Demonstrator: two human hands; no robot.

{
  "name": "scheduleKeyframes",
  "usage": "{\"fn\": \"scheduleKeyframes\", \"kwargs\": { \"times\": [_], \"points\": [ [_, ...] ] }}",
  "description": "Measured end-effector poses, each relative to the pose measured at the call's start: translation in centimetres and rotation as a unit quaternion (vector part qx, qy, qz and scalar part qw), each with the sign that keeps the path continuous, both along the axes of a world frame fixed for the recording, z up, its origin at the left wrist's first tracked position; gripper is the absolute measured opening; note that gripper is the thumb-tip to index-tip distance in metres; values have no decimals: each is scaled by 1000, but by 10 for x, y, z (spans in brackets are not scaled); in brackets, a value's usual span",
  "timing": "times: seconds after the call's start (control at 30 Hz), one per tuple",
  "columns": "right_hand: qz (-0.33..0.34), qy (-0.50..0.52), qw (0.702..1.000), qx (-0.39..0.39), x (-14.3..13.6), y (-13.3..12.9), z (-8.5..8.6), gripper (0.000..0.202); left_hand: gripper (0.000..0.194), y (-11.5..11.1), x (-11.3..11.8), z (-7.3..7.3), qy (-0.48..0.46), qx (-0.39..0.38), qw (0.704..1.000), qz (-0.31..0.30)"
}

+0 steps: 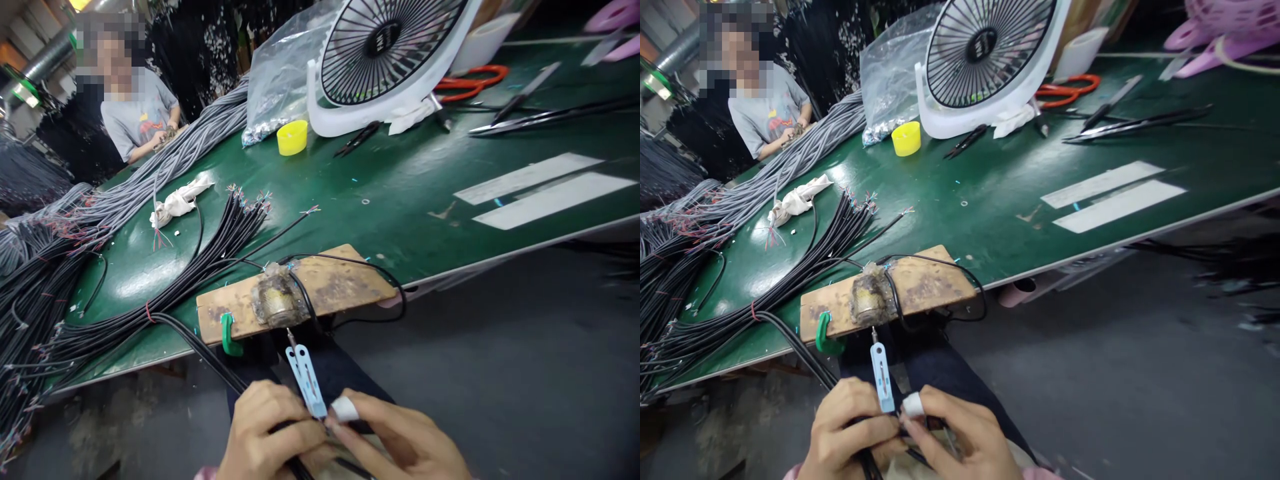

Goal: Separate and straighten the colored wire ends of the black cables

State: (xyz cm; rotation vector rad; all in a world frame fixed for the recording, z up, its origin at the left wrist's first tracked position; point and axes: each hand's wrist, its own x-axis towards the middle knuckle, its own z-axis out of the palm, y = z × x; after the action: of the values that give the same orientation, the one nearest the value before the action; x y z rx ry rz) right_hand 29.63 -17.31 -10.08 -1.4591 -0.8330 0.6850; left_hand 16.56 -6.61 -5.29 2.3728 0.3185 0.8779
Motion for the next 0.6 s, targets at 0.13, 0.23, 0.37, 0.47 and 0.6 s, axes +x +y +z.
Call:
{"fn": "scheduleKeyframes", "kwargs": {
  "times": [0.13, 0.23, 0.37, 0.47, 0.6],
  "points": [
    [97, 94, 988, -77, -6, -3, -22, 16, 28, 15, -6, 20, 79, -80, 981, -160],
    [145, 105, 976, -124, -16, -7, -29, 15, 40, 14, -12, 20, 115, -72, 978, -157],
    [115, 2, 991, -73, -19, -6, -20, 11, 37, -6, -20, -3, 35, -24, 999, -4],
    [75, -67, 995, 2, -8, -2, -5, 14, 28, -22, -21, -17, 3, 16, 990, 137],
    [58, -71, 993, 73, 5, 3, 17, 17, 24, -30, -18, -21, -2, 29, 984, 173]
  ]
}}
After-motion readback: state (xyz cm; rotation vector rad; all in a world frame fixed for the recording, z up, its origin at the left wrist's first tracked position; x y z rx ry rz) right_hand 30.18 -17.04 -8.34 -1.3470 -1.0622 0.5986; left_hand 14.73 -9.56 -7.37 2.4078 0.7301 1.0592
